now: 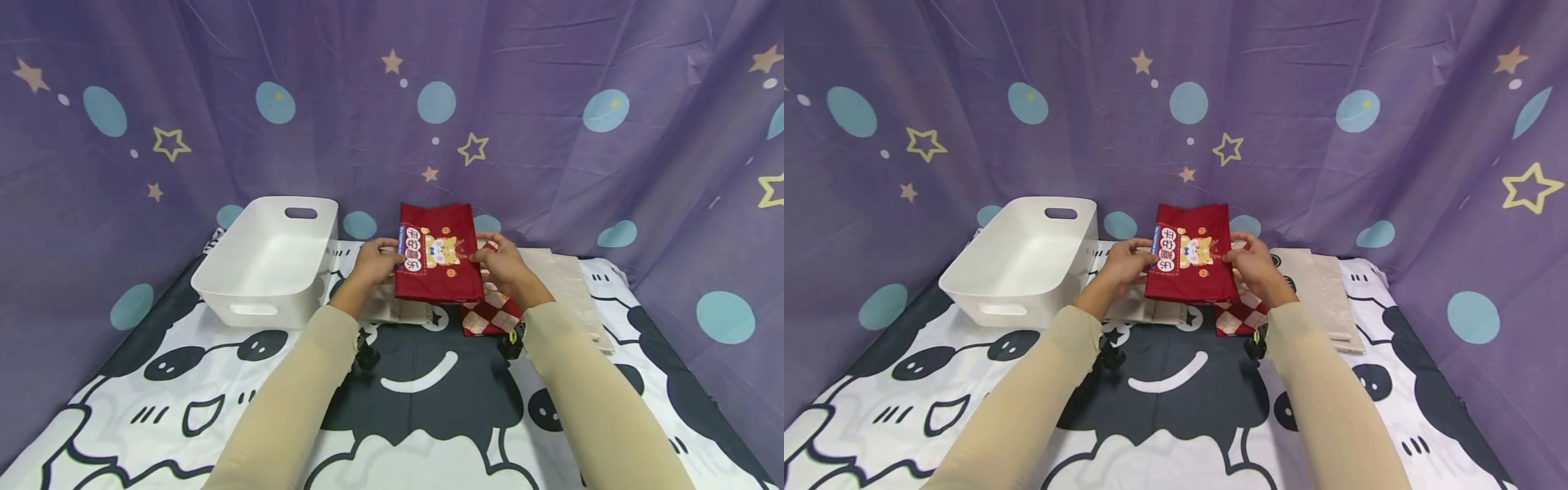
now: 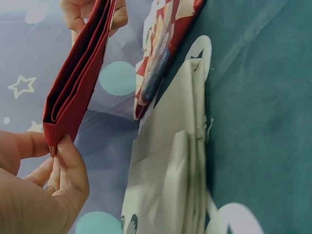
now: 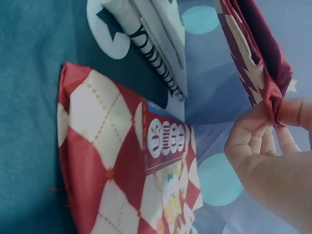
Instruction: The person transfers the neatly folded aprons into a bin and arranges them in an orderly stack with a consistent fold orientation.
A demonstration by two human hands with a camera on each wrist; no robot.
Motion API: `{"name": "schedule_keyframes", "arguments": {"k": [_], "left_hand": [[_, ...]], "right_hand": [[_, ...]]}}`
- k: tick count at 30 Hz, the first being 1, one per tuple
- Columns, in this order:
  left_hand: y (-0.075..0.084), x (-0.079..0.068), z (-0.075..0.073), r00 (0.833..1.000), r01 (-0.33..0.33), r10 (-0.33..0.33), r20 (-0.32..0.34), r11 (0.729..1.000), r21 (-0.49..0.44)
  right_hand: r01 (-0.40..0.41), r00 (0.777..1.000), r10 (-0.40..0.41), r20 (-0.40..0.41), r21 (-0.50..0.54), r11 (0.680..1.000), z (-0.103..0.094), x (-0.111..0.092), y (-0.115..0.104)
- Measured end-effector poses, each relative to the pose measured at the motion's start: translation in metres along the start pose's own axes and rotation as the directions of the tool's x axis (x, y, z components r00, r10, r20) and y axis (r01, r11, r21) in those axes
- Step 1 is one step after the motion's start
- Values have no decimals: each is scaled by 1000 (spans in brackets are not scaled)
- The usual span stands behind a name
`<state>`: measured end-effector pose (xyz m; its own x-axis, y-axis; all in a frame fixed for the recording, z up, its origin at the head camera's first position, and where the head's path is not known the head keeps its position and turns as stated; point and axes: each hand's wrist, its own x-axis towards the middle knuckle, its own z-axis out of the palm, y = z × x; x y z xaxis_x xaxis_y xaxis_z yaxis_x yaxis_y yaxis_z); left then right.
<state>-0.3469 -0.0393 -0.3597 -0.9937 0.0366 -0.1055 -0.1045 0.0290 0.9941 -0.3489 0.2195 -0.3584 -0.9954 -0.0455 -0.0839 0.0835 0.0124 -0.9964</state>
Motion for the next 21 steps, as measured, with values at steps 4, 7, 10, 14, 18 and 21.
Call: {"name": "schedule_keyframes", "arguments": {"k": [4, 7, 10, 14, 18, 21], "left_hand": [[6, -2, -6, 1000, -17, 17, -1, 1000, 22], [11, -4, -10, 1000, -20, 20, 3, 999, 25], [16, -4, -15, 1000, -25, 24, 15, 999, 32], [23, -5, -23, 999, -36, 35, 30, 998, 48], [30, -9, -31, 999, -38, 36, 38, 998, 53], [36, -11, -37, 998, -45, 43, 40, 997, 61]], "right_hand": [[22, 1000, -22, 14, 19, 1000, 4, -3, -8], [18, 1000, -18, 17, 23, 1000, 7, -6, -14], [24, 1000, -24, 19, 28, 999, 11, -7, -19], [41, 999, -42, 21, 38, 998, 18, -9, -25], [72, 997, -73, 26, 43, 996, 26, -13, -30], [101, 994, -103, 34, 39, 994, 31, -16, -34]]}}
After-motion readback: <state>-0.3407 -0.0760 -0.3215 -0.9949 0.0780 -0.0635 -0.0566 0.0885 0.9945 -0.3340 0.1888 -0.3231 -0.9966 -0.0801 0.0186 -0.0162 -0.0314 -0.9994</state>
